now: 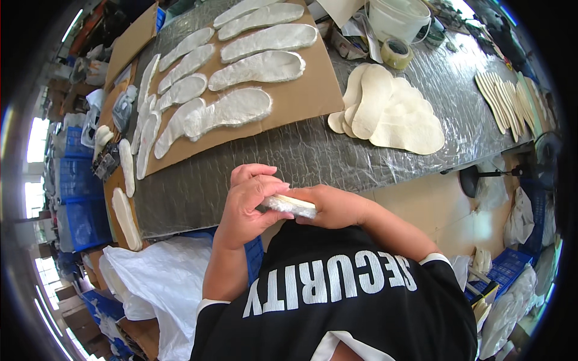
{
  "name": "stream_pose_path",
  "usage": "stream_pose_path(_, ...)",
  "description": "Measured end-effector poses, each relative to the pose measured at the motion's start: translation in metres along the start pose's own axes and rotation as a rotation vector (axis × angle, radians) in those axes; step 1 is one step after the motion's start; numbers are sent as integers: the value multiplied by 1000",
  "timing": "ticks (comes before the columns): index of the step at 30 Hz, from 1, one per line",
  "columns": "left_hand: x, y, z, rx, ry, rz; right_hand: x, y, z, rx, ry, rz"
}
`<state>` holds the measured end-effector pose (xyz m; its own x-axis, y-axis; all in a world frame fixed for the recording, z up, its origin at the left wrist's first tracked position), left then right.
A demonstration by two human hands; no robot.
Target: Assembling shoe insoles by manually aligning and pressing white padding onto the insole base.
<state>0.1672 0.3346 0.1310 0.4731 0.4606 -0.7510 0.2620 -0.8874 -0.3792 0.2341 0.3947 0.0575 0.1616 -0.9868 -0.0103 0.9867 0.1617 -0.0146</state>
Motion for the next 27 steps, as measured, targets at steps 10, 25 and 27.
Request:
stream_pose_path(10, 12, -5, -2, -36, 90, 32, 20, 11, -30, 190, -170, 237)
stream_pose_path(25, 14, -11, -29, 65, -16, 98, 36, 9, -34, 273, -230, 475)
stream_pose_path(27, 4, -3, -25, 60, -66, 8, 41, 7, -29, 239, -248, 507)
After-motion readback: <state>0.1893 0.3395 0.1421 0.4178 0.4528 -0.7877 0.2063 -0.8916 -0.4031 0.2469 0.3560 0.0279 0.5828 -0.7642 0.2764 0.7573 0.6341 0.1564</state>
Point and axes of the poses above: each hand's wrist, its own y-axis away from the middle knuckle, its own x-axis out of the palm, z = x × y, the point moved 10 cm from there along -y, towards the middle knuckle, and after that the axes turned 9 degrees about -y, right-handed, at the moved point
